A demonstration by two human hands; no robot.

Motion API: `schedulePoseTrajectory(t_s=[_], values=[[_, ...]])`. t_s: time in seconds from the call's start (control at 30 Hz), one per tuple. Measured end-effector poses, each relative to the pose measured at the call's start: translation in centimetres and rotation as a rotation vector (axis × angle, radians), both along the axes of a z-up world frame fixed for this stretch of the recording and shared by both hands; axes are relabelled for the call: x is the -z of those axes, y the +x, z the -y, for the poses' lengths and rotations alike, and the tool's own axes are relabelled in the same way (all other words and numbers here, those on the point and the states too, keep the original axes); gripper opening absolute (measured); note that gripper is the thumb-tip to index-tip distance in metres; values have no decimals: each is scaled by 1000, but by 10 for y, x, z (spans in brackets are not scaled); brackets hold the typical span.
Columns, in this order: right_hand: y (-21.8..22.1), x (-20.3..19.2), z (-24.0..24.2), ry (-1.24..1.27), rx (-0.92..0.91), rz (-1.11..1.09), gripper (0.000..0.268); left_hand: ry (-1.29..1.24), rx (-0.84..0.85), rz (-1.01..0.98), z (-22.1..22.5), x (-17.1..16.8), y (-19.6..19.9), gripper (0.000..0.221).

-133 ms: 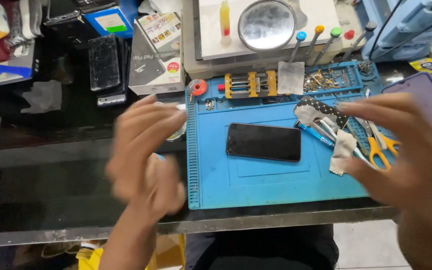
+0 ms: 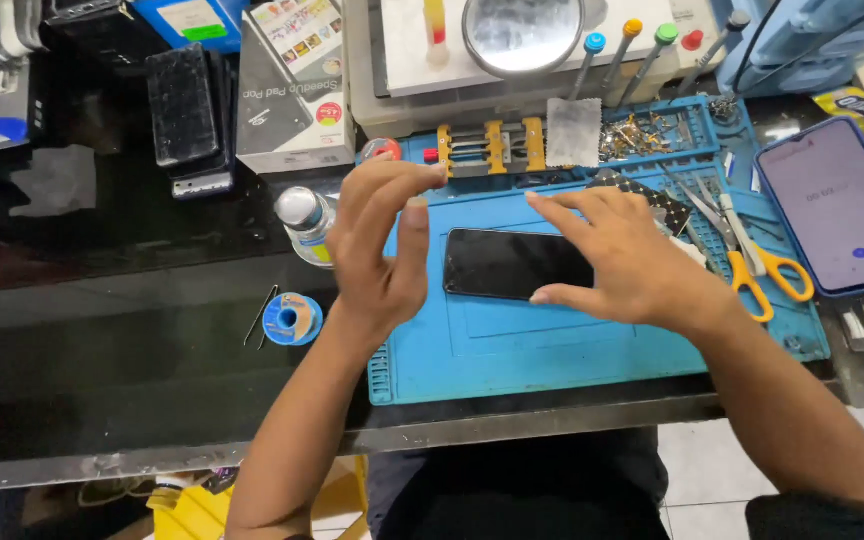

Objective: Removing the back cover of a smartphone using a prying tool and manual force at a repair station.

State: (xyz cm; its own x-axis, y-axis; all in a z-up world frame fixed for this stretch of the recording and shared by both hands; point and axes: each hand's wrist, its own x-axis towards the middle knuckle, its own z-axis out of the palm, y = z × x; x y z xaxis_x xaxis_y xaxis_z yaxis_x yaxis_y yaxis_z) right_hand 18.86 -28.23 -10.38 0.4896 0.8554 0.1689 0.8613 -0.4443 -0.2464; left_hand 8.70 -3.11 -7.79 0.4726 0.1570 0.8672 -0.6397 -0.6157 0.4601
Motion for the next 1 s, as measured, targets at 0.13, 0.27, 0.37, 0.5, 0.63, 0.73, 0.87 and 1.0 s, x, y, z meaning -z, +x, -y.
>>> schedulePoseTrajectory(t_s=[0.13, 0.27, 0.37, 0.5, 0.63, 0.73, 0.87, 1.0], values=[[9, 8, -23, -392, 23, -214, 113, -59, -6, -92, 4, 29, 16, 29], [5, 13, -22, -496, 45, -222, 110, -72, -54, -268, 2, 43, 5, 25], [15, 26, -19, -405, 63, -218, 109, -166, -39, -387, 1, 47, 11, 22], [10, 32, -16, -297, 83, -214, 107, -156, -88, -651, 2, 50, 6, 27], [3, 14, -22, -345, 93, -195, 91, -136, -108, -962, -8, 61, 10, 44], [0, 16, -19, -110, 19, -180, 85, -211, 78, -1180, -8, 49, 3, 57], [3, 9, -17, 71, 8, -194, 68, -370, 149, -1028, -8, 56, 10, 34], [2, -21, -19, 300, 71, -400, 31, -503, 211, -846, -10, 49, 2, 14]])
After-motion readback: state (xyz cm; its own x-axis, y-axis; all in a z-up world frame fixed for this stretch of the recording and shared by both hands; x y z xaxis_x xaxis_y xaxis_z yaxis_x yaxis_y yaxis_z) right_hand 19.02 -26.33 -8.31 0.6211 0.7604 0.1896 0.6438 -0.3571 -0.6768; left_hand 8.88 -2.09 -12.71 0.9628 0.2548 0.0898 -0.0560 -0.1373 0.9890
